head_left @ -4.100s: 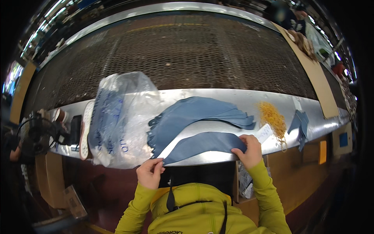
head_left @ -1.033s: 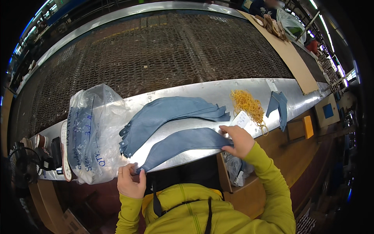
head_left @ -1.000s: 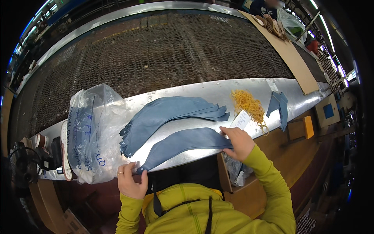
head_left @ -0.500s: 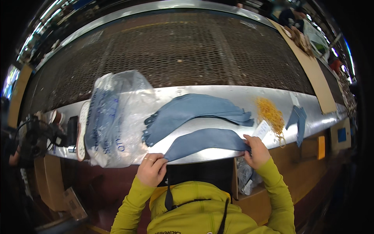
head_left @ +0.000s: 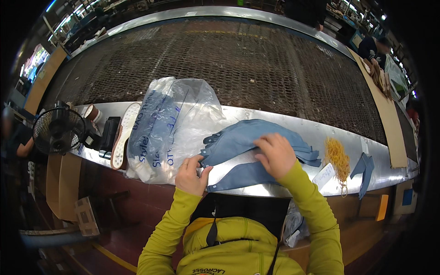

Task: The person aligns and stacks several blue fabric pieces on a metal workbench, then folds a white paper label and places it on the stack. The person then picks up a plastic bag and places the fabric pieces inside, followed by more fabric pieces from the table.

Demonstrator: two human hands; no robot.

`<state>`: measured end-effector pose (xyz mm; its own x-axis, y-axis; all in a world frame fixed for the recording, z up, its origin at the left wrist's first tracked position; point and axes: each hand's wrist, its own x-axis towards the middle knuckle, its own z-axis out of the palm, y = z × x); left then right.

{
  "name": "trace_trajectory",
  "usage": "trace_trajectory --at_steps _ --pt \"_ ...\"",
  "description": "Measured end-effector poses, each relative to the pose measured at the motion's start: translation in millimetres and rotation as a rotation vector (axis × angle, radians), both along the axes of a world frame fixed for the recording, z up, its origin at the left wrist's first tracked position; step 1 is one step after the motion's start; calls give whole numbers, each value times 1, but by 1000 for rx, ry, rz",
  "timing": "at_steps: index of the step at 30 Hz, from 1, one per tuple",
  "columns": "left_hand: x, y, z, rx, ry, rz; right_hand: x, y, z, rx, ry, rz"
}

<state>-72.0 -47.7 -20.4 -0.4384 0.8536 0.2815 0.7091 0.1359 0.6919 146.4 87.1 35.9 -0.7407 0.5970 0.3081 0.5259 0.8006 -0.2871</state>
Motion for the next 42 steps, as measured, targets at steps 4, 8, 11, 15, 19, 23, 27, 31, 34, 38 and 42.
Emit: trace_trajectory --at_steps 4,8,11,15,19,23,27,31,34,38,42 --pt "1 1 0 -44 27 19 -1 31 -10 -45 -74 -109" --pt "4 3 0 5 123 20 14 38 -18 -56 -120 -144" --pt "5 5 0 38 158 13 25 40 -21 -73 -116 -170" --pt "6 7 -2 60 169 14 39 45 -21 -111 -65 -235" --pt "8 9 -5 161 261 -4 55 53 -20 -281 -19 -345" --pt "10 10 -4 140 240 -2 70 58 -24 -342 16 -381" --pt "11 11 -1 87 191 7 80 62 -28 -342 121 -348" --pt "15 10 -2 163 230 -18 89 61 -27 -353 131 -385" --pt "15 9 -5 186 193 -47 100 56 -24 -529 237 -422" --pt "11 10 -7 159 138 -57 107 53 -25 -655 264 -464" --pt "5 14 -2 134 168 -132 114 41 -27 -634 265 -443"
